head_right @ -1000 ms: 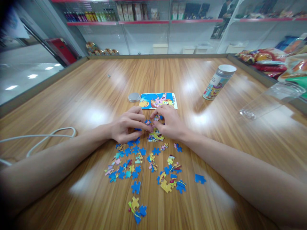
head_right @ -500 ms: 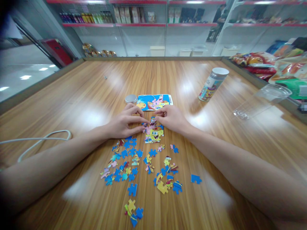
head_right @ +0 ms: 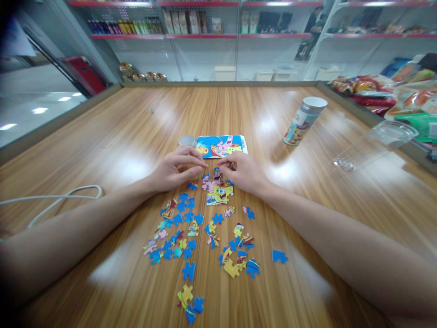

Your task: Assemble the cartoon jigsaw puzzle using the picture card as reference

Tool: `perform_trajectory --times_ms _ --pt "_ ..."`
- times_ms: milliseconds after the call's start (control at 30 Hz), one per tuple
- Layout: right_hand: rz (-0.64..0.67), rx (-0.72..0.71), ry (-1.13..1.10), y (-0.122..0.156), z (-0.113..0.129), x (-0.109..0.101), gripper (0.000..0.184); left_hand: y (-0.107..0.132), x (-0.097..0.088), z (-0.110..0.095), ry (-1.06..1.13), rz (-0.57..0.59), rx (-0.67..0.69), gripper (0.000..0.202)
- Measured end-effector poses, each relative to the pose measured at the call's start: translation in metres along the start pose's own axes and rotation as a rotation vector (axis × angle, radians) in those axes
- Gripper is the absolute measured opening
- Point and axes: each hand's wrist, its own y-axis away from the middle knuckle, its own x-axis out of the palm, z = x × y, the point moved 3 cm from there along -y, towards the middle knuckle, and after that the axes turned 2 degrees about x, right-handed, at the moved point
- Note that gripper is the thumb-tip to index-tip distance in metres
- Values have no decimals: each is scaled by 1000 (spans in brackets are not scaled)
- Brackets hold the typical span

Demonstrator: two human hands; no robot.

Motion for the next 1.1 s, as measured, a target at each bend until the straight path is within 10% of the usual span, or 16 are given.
perform_trajectory --times_ms 267,600,733,967,1100 --pt "-96 44 -223 -4 -22 2 22 4 -9 37 497 -518 -608 29" --pt "-256 84 -688 -9 -29 2 43 4 4 26 616 -412 -479 16" --pt "-253 140 -876 -6 -30 -1 38 4 -2 31 386 -240 -433 12" --pt "-112 150 -928 2 -29 -3 32 -5 -22 -11 -138 537 -548 20" --pt "-35 107 -768 4 -25 0 29 -3 -20 -25 -172 571 -483 15"
